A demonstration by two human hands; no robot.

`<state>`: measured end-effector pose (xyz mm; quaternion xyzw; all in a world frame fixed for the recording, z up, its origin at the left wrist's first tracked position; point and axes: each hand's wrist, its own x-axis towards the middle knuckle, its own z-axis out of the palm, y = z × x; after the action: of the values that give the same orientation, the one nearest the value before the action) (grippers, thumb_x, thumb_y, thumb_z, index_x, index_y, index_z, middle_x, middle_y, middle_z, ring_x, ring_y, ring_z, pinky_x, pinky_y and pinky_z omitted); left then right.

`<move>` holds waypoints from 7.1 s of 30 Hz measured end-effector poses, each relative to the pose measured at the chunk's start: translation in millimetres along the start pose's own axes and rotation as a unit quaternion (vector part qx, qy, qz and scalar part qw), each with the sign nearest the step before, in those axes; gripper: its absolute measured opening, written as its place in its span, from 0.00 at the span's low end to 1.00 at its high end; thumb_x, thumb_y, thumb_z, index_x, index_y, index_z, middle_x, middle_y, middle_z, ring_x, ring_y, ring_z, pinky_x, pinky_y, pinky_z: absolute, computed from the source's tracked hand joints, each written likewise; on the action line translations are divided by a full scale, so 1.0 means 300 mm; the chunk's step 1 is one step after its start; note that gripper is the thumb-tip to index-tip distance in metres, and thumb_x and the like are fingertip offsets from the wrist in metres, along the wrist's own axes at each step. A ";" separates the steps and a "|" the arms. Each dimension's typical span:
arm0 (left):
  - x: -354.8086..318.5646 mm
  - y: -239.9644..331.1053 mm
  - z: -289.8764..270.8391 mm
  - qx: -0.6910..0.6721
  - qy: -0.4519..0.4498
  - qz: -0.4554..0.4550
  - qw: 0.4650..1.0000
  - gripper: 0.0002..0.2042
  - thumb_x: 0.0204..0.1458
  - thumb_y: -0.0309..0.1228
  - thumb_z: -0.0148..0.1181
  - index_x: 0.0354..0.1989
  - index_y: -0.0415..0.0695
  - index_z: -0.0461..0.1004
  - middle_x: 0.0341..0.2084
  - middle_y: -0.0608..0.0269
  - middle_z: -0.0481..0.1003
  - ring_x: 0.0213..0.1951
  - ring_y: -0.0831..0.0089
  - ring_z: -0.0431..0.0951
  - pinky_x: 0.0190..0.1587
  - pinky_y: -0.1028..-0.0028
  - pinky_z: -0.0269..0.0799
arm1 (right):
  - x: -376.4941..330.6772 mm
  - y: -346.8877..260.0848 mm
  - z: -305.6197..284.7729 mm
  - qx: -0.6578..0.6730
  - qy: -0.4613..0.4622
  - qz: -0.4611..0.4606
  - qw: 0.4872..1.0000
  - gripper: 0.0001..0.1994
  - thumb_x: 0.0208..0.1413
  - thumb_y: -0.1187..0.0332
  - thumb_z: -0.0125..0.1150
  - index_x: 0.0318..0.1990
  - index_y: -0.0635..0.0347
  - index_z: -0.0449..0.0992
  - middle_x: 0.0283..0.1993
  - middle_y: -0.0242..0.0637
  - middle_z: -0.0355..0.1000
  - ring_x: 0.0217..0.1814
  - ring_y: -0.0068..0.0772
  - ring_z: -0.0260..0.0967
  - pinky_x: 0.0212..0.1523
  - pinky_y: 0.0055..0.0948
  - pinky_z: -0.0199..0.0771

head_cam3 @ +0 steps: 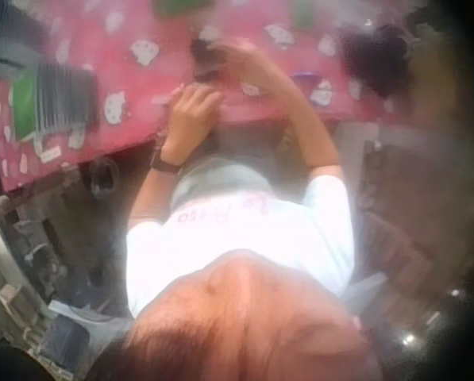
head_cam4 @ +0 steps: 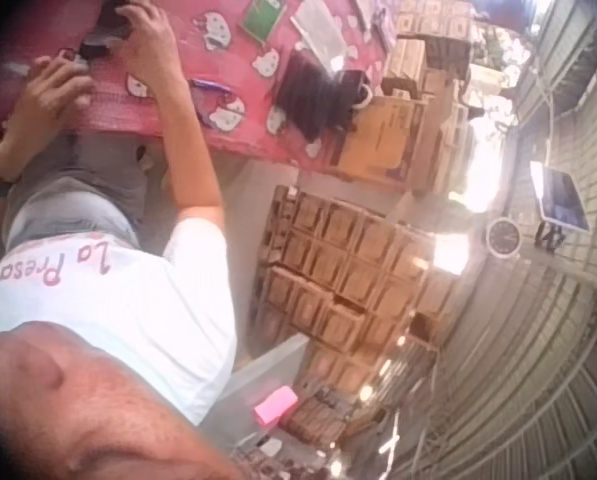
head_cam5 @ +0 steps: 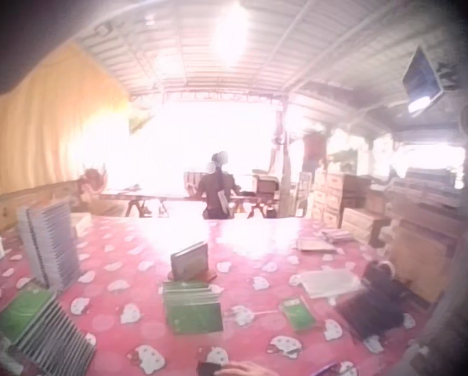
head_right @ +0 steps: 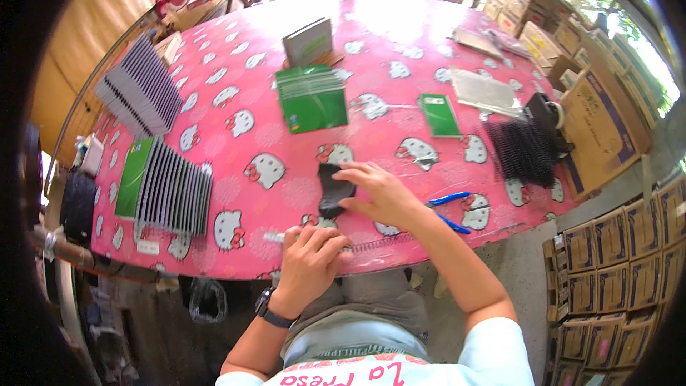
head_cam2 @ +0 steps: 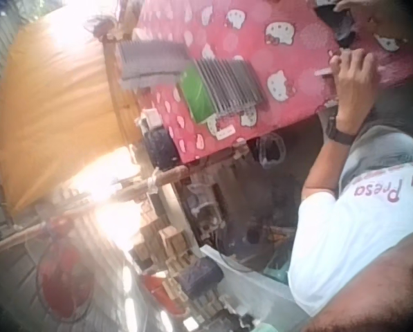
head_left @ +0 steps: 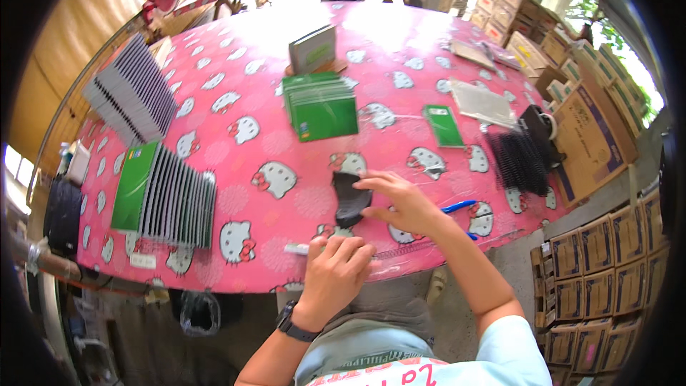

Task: The person assembles notebooks by threading black plastic spiral spines through the pre-punched holes of green notebook covers and internal paper stacks, then stacking the finished notebooks onto a pile.

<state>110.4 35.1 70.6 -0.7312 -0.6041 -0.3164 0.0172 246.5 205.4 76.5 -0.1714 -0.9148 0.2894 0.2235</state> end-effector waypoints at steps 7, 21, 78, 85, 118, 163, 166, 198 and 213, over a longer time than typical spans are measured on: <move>-0.001 -0.027 -0.016 0.001 -0.015 0.012 1.000 0.16 0.44 0.41 0.64 0.40 0.51 0.73 0.38 0.69 0.74 0.38 0.70 0.72 0.51 0.59 0.55 | 0.129 0.059 0.066 -0.104 -0.153 -0.039 0.982 0.34 0.33 0.58 0.72 0.54 0.49 0.70 0.66 0.52 0.52 0.61 0.59 0.55 0.61 0.47 0.62; -0.019 -0.054 -0.018 0.028 -0.014 0.009 0.999 0.12 0.42 0.41 0.66 0.36 0.55 0.76 0.33 0.76 0.74 0.41 0.74 0.73 0.60 0.50 0.40 | -0.162 0.063 -0.009 0.303 -0.031 0.082 0.949 0.23 0.51 0.49 0.61 0.46 0.59 0.78 0.57 0.44 0.69 0.62 0.40 0.62 0.63 0.41 0.53; -0.133 -0.185 0.054 -0.618 0.162 -0.243 0.730 0.09 0.49 0.21 0.64 0.38 0.41 0.73 0.32 0.68 0.74 0.36 0.83 0.73 0.39 0.81 0.70 | 0.020 -0.225 0.025 0.045 0.009 -0.010 0.999 0.20 0.42 0.64 0.72 0.45 0.57 0.78 0.51 0.36 0.73 0.54 0.38 0.66 0.54 0.37 0.65; -0.110 -0.152 -0.028 -0.547 0.189 -0.205 0.789 0.11 0.44 0.19 0.67 0.36 0.40 0.75 0.31 0.66 0.76 0.34 0.82 0.74 0.36 0.80 0.72 | -0.020 -0.386 0.102 -0.013 -0.031 -0.009 0.999 0.23 0.51 0.67 0.64 0.54 0.65 0.70 0.47 0.48 0.72 0.44 0.45 0.72 0.47 0.36 0.71; -0.207 -0.179 -0.387 -0.298 0.283 -0.180 0.893 0.33 0.38 0.27 0.73 0.56 0.45 0.63 0.40 0.61 0.75 0.41 0.75 0.75 0.42 0.74 0.70 | 0.252 -0.579 0.123 0.069 0.039 -0.176 0.981 0.07 0.51 0.77 0.60 0.38 0.63 0.74 0.32 0.40 0.70 0.32 0.39 0.69 0.31 0.33 0.70; -0.389 -0.338 -0.571 -0.054 0.620 -0.163 0.765 0.17 0.59 0.35 0.45 0.51 0.36 0.66 0.51 0.53 0.69 0.54 0.67 0.67 0.56 0.68 0.59 | 0.609 0.284 0.065 -0.300 0.140 0.005 0.944 0.17 0.43 0.67 0.68 0.44 0.53 0.77 0.48 0.34 0.72 0.57 0.36 0.63 0.55 0.43 0.59; -0.331 -0.259 -0.513 0.011 0.565 -0.140 0.813 0.15 0.56 0.34 0.49 0.47 0.37 0.67 0.49 0.53 0.68 0.52 0.64 0.66 0.56 0.66 0.59 | 0.639 0.335 0.090 -0.300 0.187 0.019 0.935 0.17 0.40 0.67 0.70 0.41 0.53 0.76 0.44 0.33 0.72 0.55 0.37 0.64 0.53 0.43 0.59; -0.083 -0.084 -0.018 0.047 0.068 -0.049 0.995 0.15 0.47 0.23 0.60 0.46 0.44 0.74 0.40 0.59 0.76 0.40 0.68 0.74 0.48 0.68 0.59 | -0.043 -0.128 0.214 0.295 0.212 0.092 0.927 0.07 0.56 0.72 0.57 0.39 0.64 0.74 0.32 0.39 0.72 0.35 0.27 0.69 0.38 0.28 0.70; -0.073 -0.077 -0.017 0.010 0.150 -0.030 0.988 0.12 0.42 0.25 0.65 0.37 0.49 0.80 0.30 0.69 0.77 0.33 0.71 0.73 0.41 0.69 0.60 | -0.329 0.781 -0.511 -0.177 0.396 0.249 0.866 0.14 0.57 0.59 0.57 0.40 0.62 0.75 0.28 0.46 0.73 0.32 0.42 0.72 0.35 0.37 0.71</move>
<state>85.9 20.1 55.7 -0.6566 -0.6196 -0.4169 0.1059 450.6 412.4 16.4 -0.5302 -0.7121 0.0764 0.4538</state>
